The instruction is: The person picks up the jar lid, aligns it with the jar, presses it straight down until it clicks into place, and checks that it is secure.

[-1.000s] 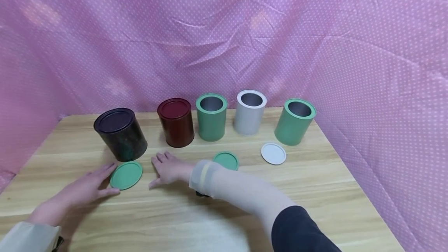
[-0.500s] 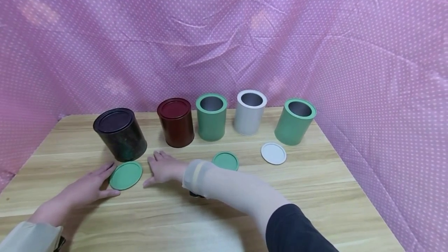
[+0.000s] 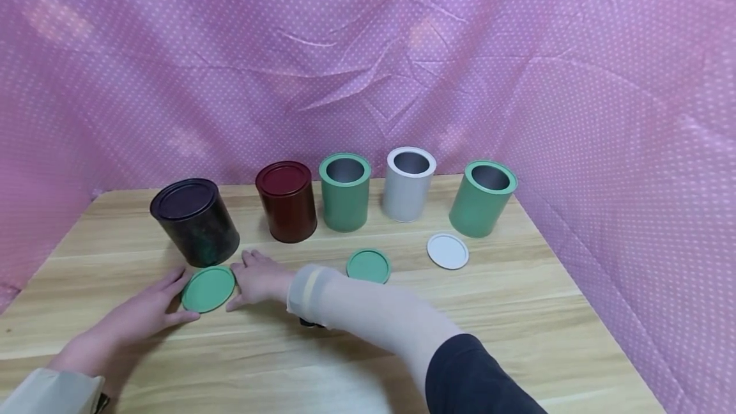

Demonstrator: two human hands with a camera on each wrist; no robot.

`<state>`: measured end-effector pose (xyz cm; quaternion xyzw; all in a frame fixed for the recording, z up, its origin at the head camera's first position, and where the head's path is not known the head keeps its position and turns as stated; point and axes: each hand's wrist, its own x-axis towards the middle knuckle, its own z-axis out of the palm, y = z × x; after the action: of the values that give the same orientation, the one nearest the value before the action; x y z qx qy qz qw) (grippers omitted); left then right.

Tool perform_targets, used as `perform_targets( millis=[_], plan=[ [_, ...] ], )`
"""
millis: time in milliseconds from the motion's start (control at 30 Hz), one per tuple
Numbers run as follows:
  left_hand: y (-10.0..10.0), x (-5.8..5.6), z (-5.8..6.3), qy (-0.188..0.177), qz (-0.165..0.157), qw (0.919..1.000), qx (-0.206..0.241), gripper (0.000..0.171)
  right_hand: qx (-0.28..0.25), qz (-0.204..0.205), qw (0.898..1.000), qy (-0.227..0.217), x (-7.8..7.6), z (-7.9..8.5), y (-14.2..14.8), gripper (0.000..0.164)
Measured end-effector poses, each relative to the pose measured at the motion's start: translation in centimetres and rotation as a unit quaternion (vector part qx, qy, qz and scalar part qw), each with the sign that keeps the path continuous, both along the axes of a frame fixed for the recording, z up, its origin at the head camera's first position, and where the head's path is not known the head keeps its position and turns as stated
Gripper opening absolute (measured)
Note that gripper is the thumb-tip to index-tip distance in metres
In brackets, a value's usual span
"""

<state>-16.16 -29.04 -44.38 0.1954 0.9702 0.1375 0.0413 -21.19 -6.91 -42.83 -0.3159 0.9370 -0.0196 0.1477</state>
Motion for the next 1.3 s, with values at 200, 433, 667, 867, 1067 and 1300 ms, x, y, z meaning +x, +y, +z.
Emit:
perform_targets(
  millis=[200,433,667,867,1067,1300],
  plan=[
    [0.0,-0.2,-0.1,-0.012,0.011,0.9998,-0.009,0.09,-0.006,-0.019,1.0,-0.01,0.1,0.0,-0.3,0.08],
    [-0.1,-0.5,-0.2,-0.023,0.009,0.9997,-0.004,0.091,-0.019,-0.028,0.999,-0.016,0.0,-0.1,-0.8,0.079],
    [-0.2,-1.0,-0.1,-0.024,0.008,0.9997,-0.005,0.091,-0.017,-0.038,0.999,-0.013,-0.5,-0.1,-1.3,0.074],
    [-0.4,-1.1,-0.1,-0.011,0.007,0.9999,-0.011,0.09,0.001,-0.042,0.999,0.002,-0.8,0.0,-1.9,0.072],
    [-0.4,-1.0,-0.1,-0.007,0.006,0.9999,-0.011,0.089,0.009,-0.046,0.999,0.023,-0.8,-0.2,-2.1,0.07],
    [-0.1,-1.0,0.1,-0.006,0.012,0.9997,-0.02,0.09,0.008,-0.037,0.999,0.033,-0.7,-0.1,-2.1,0.071]
  ],
)
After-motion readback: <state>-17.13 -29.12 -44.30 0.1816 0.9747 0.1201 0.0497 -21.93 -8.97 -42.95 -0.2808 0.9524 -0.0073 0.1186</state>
